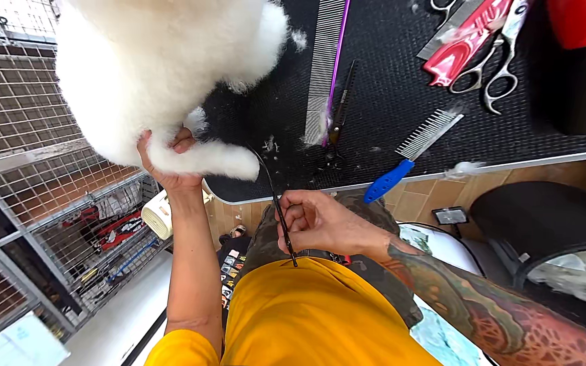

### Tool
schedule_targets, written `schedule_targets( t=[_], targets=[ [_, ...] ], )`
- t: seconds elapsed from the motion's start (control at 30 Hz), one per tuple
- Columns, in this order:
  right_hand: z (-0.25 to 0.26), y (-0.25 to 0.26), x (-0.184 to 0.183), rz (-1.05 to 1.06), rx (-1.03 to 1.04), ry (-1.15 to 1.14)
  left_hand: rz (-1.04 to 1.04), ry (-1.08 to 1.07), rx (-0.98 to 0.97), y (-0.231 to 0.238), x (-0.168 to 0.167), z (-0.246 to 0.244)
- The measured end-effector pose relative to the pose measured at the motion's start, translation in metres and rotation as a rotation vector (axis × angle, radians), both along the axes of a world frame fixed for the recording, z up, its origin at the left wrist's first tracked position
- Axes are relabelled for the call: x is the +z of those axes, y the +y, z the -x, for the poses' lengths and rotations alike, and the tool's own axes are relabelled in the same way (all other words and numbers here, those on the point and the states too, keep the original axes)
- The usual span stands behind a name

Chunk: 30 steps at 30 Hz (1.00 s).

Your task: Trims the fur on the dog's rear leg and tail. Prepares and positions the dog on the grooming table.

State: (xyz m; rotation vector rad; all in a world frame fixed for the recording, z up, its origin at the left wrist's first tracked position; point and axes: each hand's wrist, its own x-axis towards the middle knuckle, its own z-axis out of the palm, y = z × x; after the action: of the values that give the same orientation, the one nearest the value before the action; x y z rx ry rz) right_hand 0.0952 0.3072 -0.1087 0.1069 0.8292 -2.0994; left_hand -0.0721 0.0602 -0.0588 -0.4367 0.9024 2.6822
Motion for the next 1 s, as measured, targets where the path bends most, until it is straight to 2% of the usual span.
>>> schedule_targets(
  t=[0.3, 0.43, 0.57, 0.63, 0.73, 0.87, 0.93, 1.0],
  targets=[
    [-0.002, -0.001, 0.005, -0.118, 0.047, 0.031, -0.018, -0.027, -0.008, -0.002, 0.002, -0.003],
    [-0.005, 0.000, 0.004, -0.163, 0.019, 0.025, 0.068, 0.021, 0.004, 0.001, 0.000, -0.005],
    [-0.011, 0.019, 0.007, -0.221, -0.022, 0.094, 0.069, 0.030, 0.025, 0.001, -0.004, -0.005],
    [-0.012, 0.038, 0.009, -0.180, -0.007, 0.116, 0.074, 0.024, 0.032, 0.002, -0.005, -0.006],
    [-0.010, 0.064, 0.015, -0.195, 0.041, 0.061, 0.075, 0.035, 0.023, 0.003, -0.005, -0.006],
    [0.004, 0.078, 0.036, -0.502, 0.141, -0.046, 0.177, 0.058, 0.037, 0.007, -0.005, -0.008],
    [0.020, 0.083, 0.041, -0.554, 0.241, 0.030, 0.216, 0.048, 0.053, 0.011, -0.004, -0.009],
    [0.042, 0.090, 0.044, -0.611, 0.465, 0.240, 0.248, 0.041, 0.088, 0.014, -0.003, -0.009]
  ],
)
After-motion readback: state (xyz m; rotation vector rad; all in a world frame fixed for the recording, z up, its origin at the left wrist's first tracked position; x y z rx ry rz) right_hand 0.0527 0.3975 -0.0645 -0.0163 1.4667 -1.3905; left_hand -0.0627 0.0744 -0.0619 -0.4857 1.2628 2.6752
